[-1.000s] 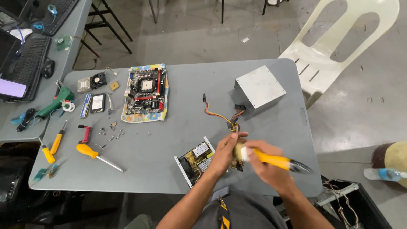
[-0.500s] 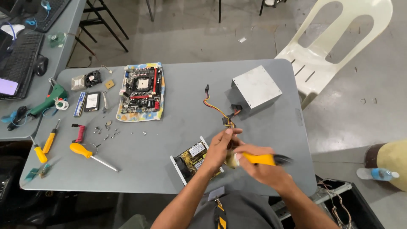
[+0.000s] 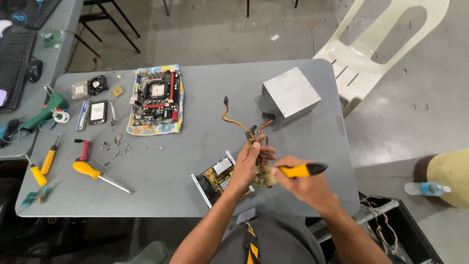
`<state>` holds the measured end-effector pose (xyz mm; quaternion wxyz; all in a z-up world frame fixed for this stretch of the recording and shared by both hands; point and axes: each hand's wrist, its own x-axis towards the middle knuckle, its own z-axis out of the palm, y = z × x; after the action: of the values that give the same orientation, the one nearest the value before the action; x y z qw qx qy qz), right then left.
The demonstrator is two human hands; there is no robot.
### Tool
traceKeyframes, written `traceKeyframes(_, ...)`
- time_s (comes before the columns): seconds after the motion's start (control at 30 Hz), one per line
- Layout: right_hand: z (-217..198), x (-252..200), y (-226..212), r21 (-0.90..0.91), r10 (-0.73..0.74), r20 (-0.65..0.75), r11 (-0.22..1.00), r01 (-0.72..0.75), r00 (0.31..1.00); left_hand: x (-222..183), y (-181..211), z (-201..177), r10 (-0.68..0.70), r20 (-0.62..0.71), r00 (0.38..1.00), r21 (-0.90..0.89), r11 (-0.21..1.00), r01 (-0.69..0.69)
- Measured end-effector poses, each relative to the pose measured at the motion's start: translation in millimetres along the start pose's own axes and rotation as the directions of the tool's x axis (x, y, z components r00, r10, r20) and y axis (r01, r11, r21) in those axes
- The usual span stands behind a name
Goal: Cleaning the internal components and wires of a computer power supply with a brush and then fitting the metal cover back onto the unit.
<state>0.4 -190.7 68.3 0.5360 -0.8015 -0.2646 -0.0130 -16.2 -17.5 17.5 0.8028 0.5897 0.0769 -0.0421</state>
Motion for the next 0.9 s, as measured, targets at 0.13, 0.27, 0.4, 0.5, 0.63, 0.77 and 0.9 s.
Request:
traceKeyframes(0.13, -30.0, 0.1, -0.6, 0.034, 0.07, -0.055, 0.997, -0.068, 0.996, 1.7, 11.4, 2.3, 0.064, -0.028, 0.998, 0.011, 0.998, -0.063)
traceKeyframes(0.27, -46.8, 7.3, -18.5, 0.09, 0.115, -0.046, 0.99, -0.111, 0.992, 7.9, 21.1, -0.8, -0.028, -0.105, 0.994, -0.164, 0.986, 0.01)
traceKeyframes(0.4, -43.3, 19.2, -32.0, 0.121, -0.006, -0.137, 0.992, 0.023, 0.991, 1.0, 46.4, 9.5, -0.043, -0.12, 0.992, -0.263, 0.965, 0.01)
traceKeyframes(0.5, -12.9, 10.2, 4.8, 0.095, -0.142, -0.298, 0.98, 0.177, 0.944, 18.7, 7.8, -3.0, -0.029, -0.138, 0.99, -0.3, 0.954, -0.013)
traceKeyframes(0.63, -2.3, 17.7, -10.9, 0.297, -0.122, -0.009, 0.947, 0.119, 0.992, 25.6, -6.6, -9.1, -0.081, -0.195, 0.978, -0.16, 0.986, 0.049)
traceKeyframes(0.77, -5.7, 16.8, 4.2, 0.147, -0.031, -0.152, 0.988, 0.054, 0.988, 15.3, -12.6, -8.6, -0.221, -0.235, 0.947, -0.208, 0.963, 0.173)
traceKeyframes(0.9, -11.2, 34.4, -31.1, 0.178, -0.159, 0.012, 0.972, 0.154, 0.987, 17.1, -8.1, -9.2, 0.028, -0.064, 0.998, -0.086, 0.996, -0.034)
